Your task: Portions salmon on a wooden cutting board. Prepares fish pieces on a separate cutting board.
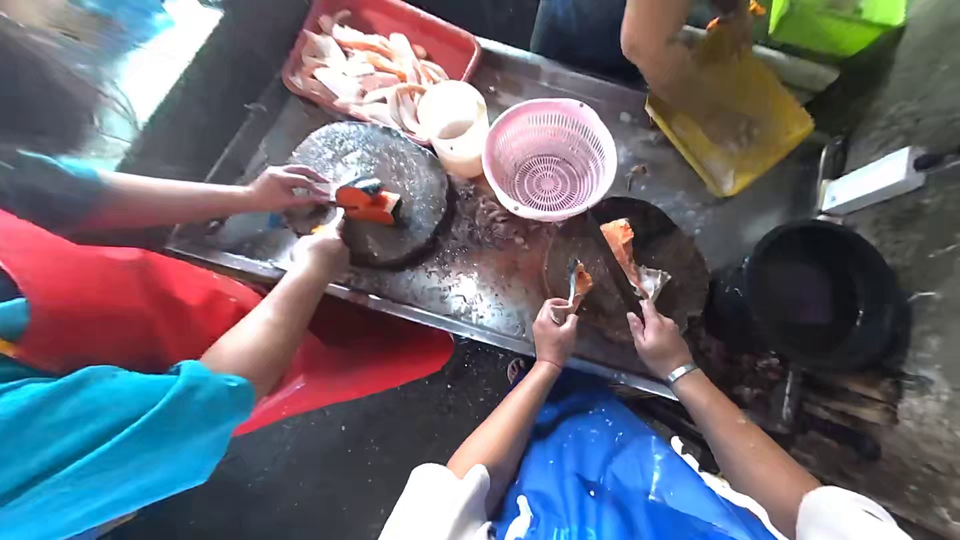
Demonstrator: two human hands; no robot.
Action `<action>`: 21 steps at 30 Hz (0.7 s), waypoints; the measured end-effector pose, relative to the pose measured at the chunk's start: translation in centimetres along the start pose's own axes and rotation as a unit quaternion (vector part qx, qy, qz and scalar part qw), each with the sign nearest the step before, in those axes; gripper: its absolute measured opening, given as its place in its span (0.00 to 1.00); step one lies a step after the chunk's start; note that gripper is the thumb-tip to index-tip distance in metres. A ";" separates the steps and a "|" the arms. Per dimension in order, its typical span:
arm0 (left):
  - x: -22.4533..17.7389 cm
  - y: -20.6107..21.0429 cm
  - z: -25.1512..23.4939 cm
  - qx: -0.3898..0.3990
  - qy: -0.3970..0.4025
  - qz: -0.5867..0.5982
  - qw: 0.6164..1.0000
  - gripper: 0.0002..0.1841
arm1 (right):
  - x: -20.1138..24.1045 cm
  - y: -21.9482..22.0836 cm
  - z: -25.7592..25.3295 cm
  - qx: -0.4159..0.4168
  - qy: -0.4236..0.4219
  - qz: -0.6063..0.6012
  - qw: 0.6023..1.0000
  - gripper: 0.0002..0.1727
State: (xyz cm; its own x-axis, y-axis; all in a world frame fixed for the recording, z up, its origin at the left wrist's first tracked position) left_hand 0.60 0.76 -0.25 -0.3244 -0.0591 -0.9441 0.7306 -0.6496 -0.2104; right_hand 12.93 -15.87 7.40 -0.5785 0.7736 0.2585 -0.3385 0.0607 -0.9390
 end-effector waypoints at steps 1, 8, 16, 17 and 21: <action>0.3 -0.3 0.2 -0.001 -0.022 0.036 0.999 0.17 | 0.0 -0.5 0.6 -0.018 -0.005 -0.009 1.000 0.30; -0.5 -2.8 0.0 -0.004 -0.099 0.210 0.973 0.16 | -1.7 0.5 4.1 -0.004 0.023 -0.040 0.999 0.32; -5.0 -2.6 -1.9 0.117 -0.090 0.228 0.962 0.19 | -5.1 2.8 9.7 0.124 0.162 -0.103 0.974 0.36; -5.6 -2.2 -2.6 0.138 -0.097 0.213 0.962 0.18 | -5.2 2.7 10.4 0.098 0.165 -0.112 0.975 0.37; -5.2 -1.3 -4.1 0.149 -0.034 -0.133 0.979 0.22 | -4.6 3.0 11.6 0.050 0.150 -0.135 0.978 0.36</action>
Point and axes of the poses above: each hand's wrist, its own z-axis away from the middle knuckle, its own y-axis out of the palm, x = y × z, the point moved 1 cm from there along -z, towards the middle knuckle, and after that the axes turned 8 degrees about z, right-handed, at the moved point
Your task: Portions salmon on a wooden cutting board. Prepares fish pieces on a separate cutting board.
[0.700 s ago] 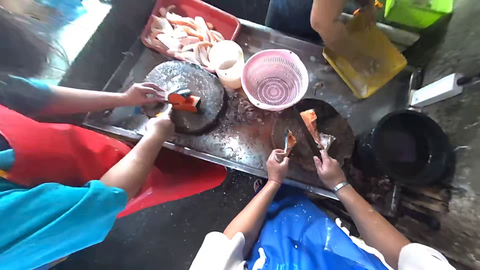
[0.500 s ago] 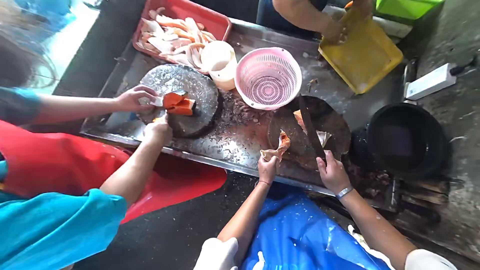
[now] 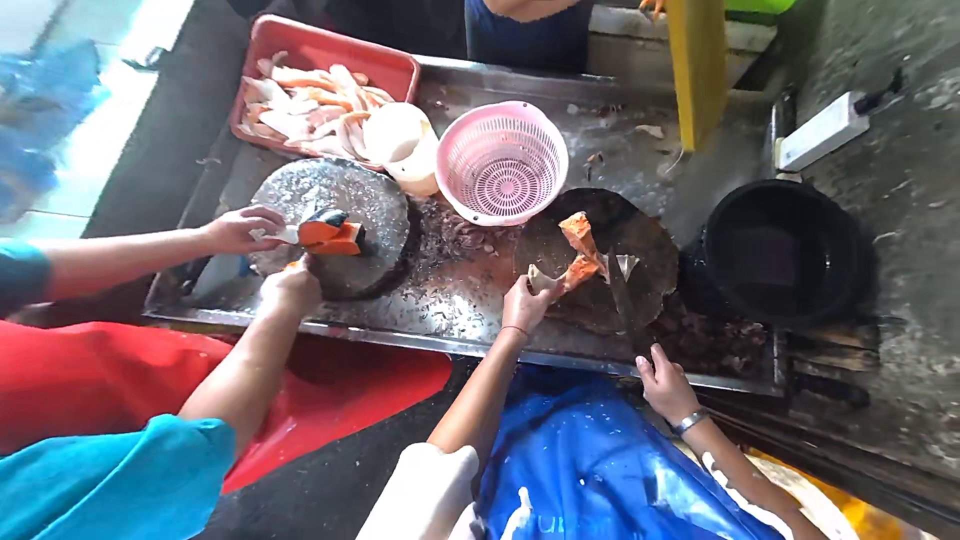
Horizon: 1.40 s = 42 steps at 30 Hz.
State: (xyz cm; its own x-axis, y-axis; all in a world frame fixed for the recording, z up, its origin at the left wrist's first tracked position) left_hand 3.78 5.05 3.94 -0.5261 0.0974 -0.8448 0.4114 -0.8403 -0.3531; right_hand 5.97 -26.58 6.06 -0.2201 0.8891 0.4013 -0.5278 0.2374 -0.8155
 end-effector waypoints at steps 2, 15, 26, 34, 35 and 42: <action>0.4 0.2 -0.1 -0.022 0.022 -0.098 0.995 0.25 | 1.2 0.3 -0.5 0.001 -0.017 0.011 1.000 0.35; 1.5 0.6 -1.1 -0.058 -0.068 -0.022 0.996 0.32 | 9.1 1.2 -6.5 0.025 -0.062 0.107 0.992 0.27; 2.9 0.5 -1.2 -0.036 -0.065 -0.025 0.997 0.32 | 10.9 2.7 -5.5 -0.097 -0.106 0.091 0.985 0.28; 5.2 0.2 -2.3 0.022 -0.013 0.153 0.988 0.38 | 8.6 2.6 -6.2 0.077 0.016 0.092 0.993 0.28; 5.2 0.3 -2.3 0.031 -0.019 0.209 0.977 0.39 | 8.3 2.4 -5.6 0.059 0.015 0.068 0.996 0.28; 4.2 -0.9 -1.4 -0.027 -0.016 0.020 0.999 0.25 | 6.9 2.4 -3.1 -0.023 -0.004 0.005 1.000 0.33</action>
Point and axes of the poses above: each hand's wrist, its own z-axis away from the middle knuckle, its own y-axis out of the palm, x = y × z, the point moved 1 cm from there along -z, towards the middle knuckle, and after that the axes turned 8 degrees about z, right-handed, at the moved point
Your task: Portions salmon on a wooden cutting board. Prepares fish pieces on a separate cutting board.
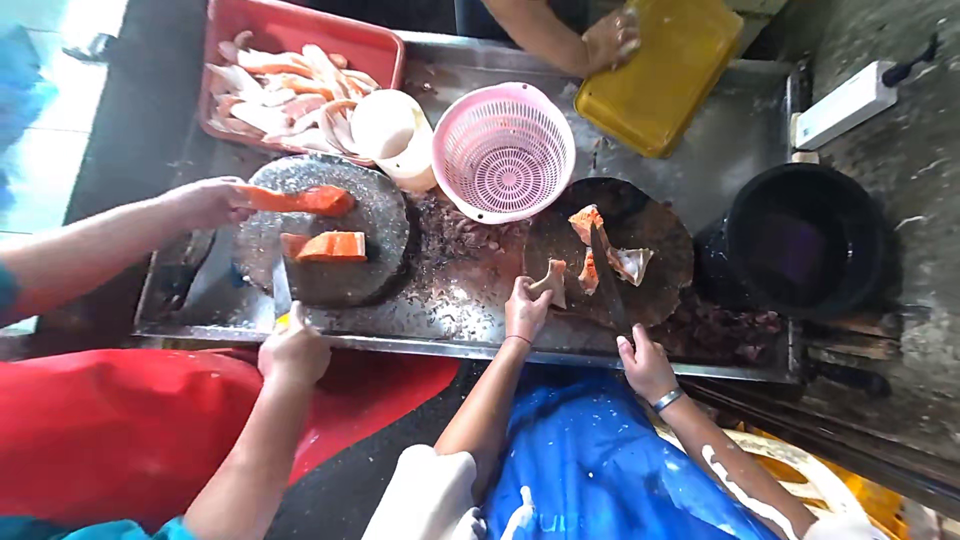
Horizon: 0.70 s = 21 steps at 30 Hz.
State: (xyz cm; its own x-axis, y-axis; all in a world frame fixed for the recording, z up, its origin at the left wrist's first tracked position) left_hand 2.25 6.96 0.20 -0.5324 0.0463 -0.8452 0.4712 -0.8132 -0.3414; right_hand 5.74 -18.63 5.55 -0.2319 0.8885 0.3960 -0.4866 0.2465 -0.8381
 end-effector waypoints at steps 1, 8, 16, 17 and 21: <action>0.6 -0.2 -0.1 -0.011 0.009 0.002 1.000 0.23 | 0.0 0.1 -0.1 0.008 -0.004 -0.002 1.000 0.33; 2.8 0.2 -0.1 -0.006 0.040 0.048 0.998 0.17 | 2.4 1.4 -1.7 0.061 -0.080 0.027 0.995 0.30; 1.4 0.2 0.1 -0.071 0.001 0.151 0.986 0.17 | 4.6 1.4 -4.1 0.123 -0.080 0.122 0.982 0.29; 1.2 0.2 0.1 -0.066 -0.008 0.169 0.983 0.17 | 5.3 0.5 -4.1 0.105 -0.088 0.107 0.985 0.29; 1.2 0.2 -0.8 -0.051 -0.020 0.246 0.968 0.17 | 10.0 -4.2 -2.6 -0.116 -0.232 0.018 0.966 0.26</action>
Point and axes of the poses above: each hand's wrist, its own z-axis away from the middle knuckle, its own y-axis out of the palm, x = y × z, the point moved 1 cm from there along -z, towards the middle knuckle, and after that the axes turned 8 degrees about z, right-handed, at the moved point
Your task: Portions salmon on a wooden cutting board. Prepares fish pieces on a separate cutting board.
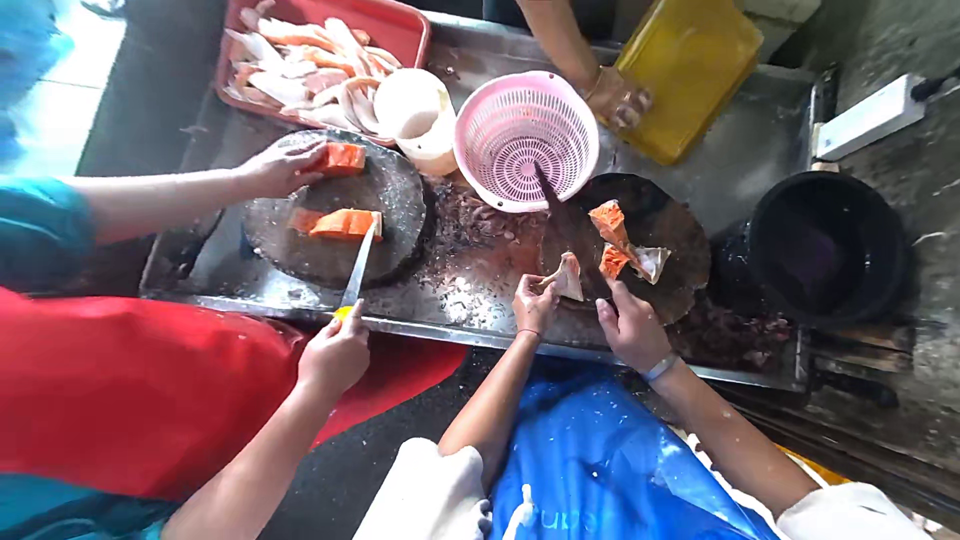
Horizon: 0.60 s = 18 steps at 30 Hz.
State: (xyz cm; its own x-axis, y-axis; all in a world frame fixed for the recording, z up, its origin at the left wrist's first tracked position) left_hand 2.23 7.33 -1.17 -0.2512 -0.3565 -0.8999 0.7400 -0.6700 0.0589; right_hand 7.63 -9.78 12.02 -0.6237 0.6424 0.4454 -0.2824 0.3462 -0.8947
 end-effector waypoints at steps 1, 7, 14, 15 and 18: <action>0.0 -0.1 0.0 0.001 -0.004 0.005 1.000 0.17 | 1.3 -1.2 -0.3 -0.061 -0.040 -0.014 0.997 0.25; 0.8 -1.0 0.4 0.024 0.021 -0.085 0.996 0.17 | -1.9 6.5 2.4 0.131 0.083 0.098 0.983 0.27; 2.0 -1.9 -0.3 0.074 0.023 -0.118 0.990 0.19 | -3.0 7.1 0.4 0.306 0.185 0.100 0.928 0.30; 2.3 -2.2 -0.4 0.086 0.018 -0.083 0.993 0.19 | -3.1 6.6 0.5 0.295 0.182 0.089 0.934 0.28; 2.1 -2.9 -0.7 0.120 0.001 0.028 0.992 0.16 | -1.9 3.4 0.6 0.190 0.142 0.046 0.970 0.26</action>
State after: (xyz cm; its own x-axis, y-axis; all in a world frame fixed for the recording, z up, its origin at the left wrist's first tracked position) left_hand -0.01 8.90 -3.54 -0.2125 -0.3964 -0.8931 0.5821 -0.7855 0.2101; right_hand 7.47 -10.24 8.08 -0.4479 0.8399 0.3065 -0.5165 0.0368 -0.8555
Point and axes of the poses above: each hand's wrist, its own z-axis away from the middle knuckle, its own y-axis out of the palm, x = y × z, the point moved 1 cm from there along -z, towards the middle knuckle, and after that the axes turned 8 degrees about z, right-handed, at the moved point
